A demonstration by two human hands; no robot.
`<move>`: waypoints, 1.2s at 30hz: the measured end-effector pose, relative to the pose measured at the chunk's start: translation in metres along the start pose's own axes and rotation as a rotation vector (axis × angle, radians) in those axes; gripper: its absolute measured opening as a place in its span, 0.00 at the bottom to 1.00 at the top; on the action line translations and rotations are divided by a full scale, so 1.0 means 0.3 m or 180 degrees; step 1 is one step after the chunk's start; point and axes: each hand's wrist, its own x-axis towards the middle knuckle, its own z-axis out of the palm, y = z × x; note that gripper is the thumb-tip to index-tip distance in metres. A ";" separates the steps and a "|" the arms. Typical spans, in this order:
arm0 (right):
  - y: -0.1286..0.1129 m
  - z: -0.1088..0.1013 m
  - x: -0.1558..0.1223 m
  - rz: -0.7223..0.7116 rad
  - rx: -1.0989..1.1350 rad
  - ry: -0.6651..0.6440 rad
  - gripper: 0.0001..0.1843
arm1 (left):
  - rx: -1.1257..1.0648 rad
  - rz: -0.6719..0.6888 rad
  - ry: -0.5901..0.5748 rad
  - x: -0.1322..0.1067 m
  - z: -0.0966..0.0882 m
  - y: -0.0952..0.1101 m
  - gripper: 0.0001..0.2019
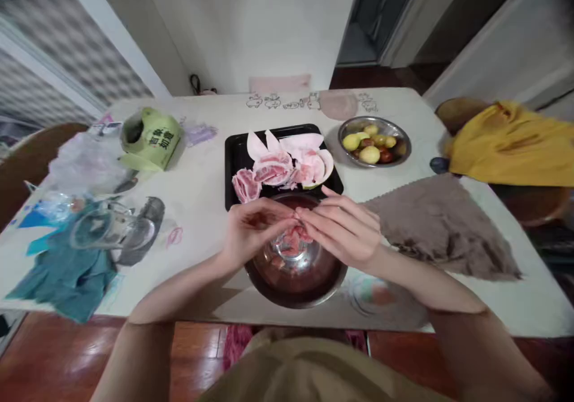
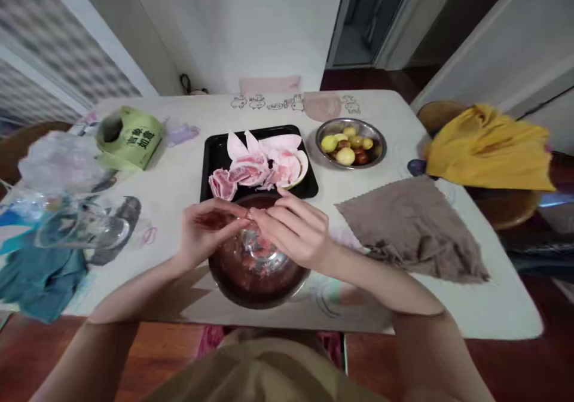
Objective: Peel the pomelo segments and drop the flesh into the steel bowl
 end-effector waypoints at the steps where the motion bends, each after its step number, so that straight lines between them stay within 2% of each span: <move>1: -0.001 -0.001 -0.001 -0.0016 -0.0002 0.0002 0.15 | 0.0031 0.0008 0.0024 0.000 0.003 0.002 0.07; 6: -0.006 -0.007 -0.005 -0.0033 0.0019 -0.0028 0.17 | 0.0077 -0.0006 0.0050 0.002 0.012 0.013 0.06; 11: -0.010 -0.009 -0.004 -0.0211 -0.0064 -0.0153 0.11 | 0.0040 -0.0039 -0.0042 -0.001 0.020 0.020 0.05; 14: -0.017 -0.001 -0.006 -0.0108 0.0200 -0.0116 0.11 | 0.0007 0.0064 -0.0166 -0.007 0.019 0.012 0.06; 20: -0.029 0.016 -0.012 0.0266 0.0602 0.0009 0.12 | 0.0299 0.0594 -0.0359 -0.007 0.004 0.004 0.09; 26: -0.039 0.009 0.004 0.0495 0.0775 0.0030 0.10 | 0.0698 0.1467 -0.0529 0.005 -0.007 -0.003 0.11; 32: -0.035 -0.010 0.024 0.0712 0.0940 0.0118 0.10 | 0.0793 0.1923 -0.0906 0.000 -0.020 -0.002 0.12; 36: -0.016 -0.026 0.033 0.0826 0.0995 0.0224 0.13 | 0.0787 0.1976 -0.0876 0.005 -0.024 0.009 0.17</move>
